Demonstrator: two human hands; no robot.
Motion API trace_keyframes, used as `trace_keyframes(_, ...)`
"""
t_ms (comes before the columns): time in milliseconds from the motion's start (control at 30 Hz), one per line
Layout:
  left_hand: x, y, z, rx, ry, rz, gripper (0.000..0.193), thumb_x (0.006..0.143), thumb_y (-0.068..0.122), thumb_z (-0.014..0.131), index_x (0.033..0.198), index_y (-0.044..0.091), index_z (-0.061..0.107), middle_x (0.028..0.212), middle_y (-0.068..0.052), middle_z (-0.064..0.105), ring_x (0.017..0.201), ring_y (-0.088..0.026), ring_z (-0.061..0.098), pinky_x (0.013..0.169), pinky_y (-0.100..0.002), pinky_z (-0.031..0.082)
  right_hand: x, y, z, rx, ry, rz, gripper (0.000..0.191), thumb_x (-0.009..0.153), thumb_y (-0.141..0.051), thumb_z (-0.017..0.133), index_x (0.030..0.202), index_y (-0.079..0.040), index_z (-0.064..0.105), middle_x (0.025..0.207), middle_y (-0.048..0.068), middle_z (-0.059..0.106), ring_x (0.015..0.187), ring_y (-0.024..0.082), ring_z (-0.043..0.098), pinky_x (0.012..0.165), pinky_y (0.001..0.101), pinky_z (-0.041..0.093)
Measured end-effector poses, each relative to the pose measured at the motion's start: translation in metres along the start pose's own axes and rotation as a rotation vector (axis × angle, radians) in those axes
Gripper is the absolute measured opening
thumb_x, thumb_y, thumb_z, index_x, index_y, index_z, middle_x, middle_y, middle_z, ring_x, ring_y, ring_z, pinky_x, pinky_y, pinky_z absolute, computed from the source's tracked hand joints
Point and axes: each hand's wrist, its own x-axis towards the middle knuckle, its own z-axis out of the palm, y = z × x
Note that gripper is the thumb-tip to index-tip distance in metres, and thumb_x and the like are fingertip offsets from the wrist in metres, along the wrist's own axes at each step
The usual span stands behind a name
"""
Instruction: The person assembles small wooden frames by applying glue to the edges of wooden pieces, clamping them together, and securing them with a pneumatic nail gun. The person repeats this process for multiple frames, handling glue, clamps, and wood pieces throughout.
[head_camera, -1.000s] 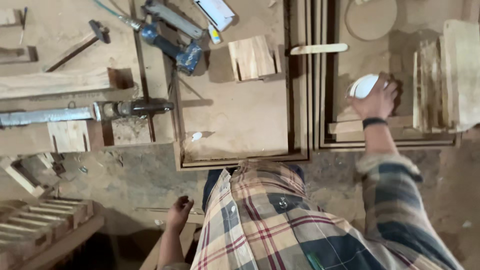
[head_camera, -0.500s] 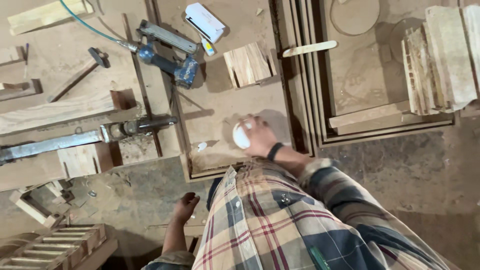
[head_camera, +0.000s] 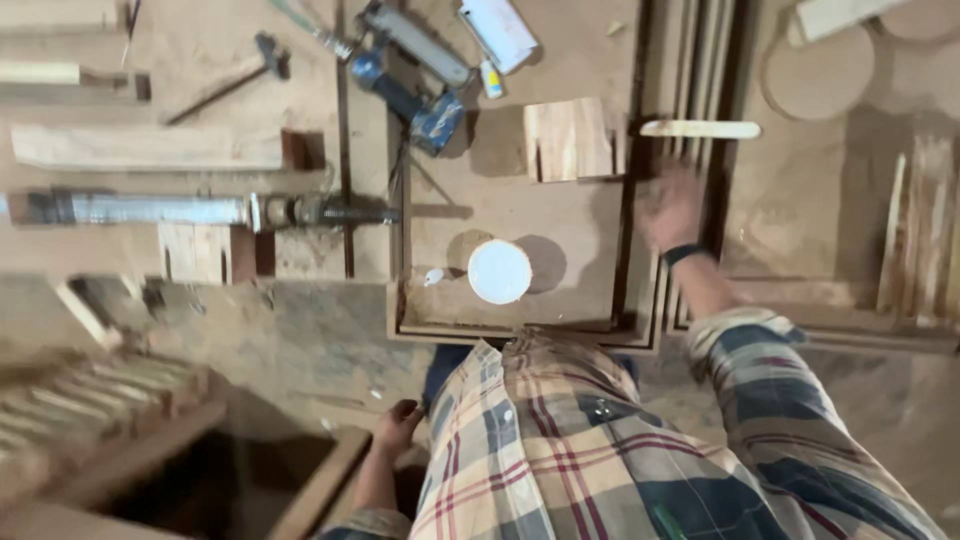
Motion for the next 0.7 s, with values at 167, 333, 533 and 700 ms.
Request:
trace_keyframes(167, -0.011, -0.006, 0.015, 0.152, -0.021, -0.087, 0.051, 0.087, 0.047, 0.069, 0.127, 0.014, 0.070, 0.115, -0.016, 0.077, 0.107, -0.031, 0.074, 0.092, -0.041, 0.057, 0.075, 0.048, -0.036, -0.624, -0.183, -0.019, 0.069, 0.069, -0.033, 0.079, 0.129, -0.004, 0.060, 0.134, 0.022, 0.064, 0.120, 0.041, 0.060, 0.092, 0.0573, 0.050)
trace_keyframes(333, -0.009, -0.003, 0.018, -0.055, 0.130, 0.033, 0.052, 0.086, 0.046, 0.069, 0.124, 0.011, 0.069, 0.113, -0.016, 0.076, 0.102, -0.032, 0.074, 0.089, -0.041, 0.057, 0.075, 0.026, -0.039, -0.676, -0.532, 0.303, 0.031, 0.104, -0.029, 0.060, 0.130, -0.013, 0.065, 0.129, 0.021, 0.070, 0.121, 0.041, 0.067, 0.094, 0.0557, 0.056)
trace_keyframes(533, 0.009, -0.004, 0.003, 0.024, 0.132, 0.177, 0.049, 0.086, 0.044, 0.070, 0.121, 0.009, 0.070, 0.112, -0.017, 0.076, 0.103, -0.032, 0.074, 0.089, -0.041, 0.057, 0.015, 0.014, -0.018, -0.605, -0.092, 0.040, 0.040, 0.092, -0.034, 0.070, 0.115, -0.002, 0.062, 0.113, 0.022, 0.070, 0.104, 0.040, 0.068, 0.077, 0.0537, 0.057)
trace_keyframes(700, 0.026, 0.017, -0.039, 0.164, 0.056, 0.488, 0.048, 0.089, 0.041, 0.070, 0.123, 0.008, 0.069, 0.115, -0.019, 0.073, 0.104, -0.037, 0.069, 0.089, -0.044, 0.055, -0.038, -0.005, -0.010, 0.494, 0.127, 0.616, 0.026, 0.100, -0.025, 0.054, 0.114, -0.006, 0.063, 0.087, 0.013, 0.071, 0.068, 0.028, 0.064, 0.057, 0.0408, 0.050)
